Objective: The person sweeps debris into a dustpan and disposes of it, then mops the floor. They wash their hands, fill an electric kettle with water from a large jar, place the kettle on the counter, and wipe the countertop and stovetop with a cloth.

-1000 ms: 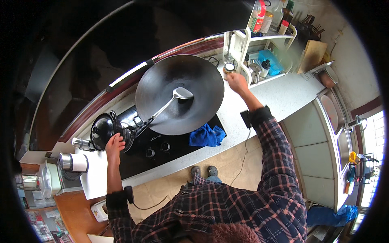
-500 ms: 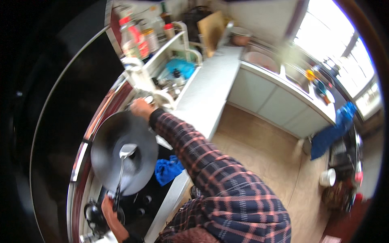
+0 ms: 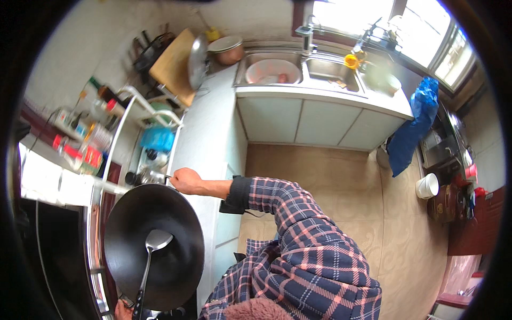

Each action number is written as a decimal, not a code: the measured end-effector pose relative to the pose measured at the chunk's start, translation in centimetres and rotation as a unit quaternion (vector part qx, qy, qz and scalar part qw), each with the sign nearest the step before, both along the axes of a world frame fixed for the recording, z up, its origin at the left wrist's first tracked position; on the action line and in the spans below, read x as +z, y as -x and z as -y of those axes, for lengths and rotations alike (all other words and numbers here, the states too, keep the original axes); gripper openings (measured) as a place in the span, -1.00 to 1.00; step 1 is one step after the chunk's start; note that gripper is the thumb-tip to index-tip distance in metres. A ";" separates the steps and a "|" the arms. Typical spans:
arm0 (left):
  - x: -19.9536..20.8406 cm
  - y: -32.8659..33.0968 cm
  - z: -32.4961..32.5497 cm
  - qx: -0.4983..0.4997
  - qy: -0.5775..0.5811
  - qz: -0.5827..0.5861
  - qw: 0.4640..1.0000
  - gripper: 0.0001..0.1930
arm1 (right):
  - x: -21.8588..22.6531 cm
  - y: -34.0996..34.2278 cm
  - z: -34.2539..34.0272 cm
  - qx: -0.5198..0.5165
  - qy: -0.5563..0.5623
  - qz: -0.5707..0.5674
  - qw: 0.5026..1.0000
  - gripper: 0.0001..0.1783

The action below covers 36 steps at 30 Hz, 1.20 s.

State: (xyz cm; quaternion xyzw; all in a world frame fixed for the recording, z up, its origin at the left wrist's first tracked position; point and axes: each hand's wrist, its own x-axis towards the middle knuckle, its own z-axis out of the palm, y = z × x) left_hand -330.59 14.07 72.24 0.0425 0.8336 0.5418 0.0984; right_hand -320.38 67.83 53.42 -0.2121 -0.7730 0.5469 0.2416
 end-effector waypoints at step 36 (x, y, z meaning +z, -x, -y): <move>-15.6 7.3 -53.6 -0.091 0.150 -0.024 0.984 -0.61 | -11.8 -13.7 -35.3 -0.291 0.087 0.113 0.946 -0.64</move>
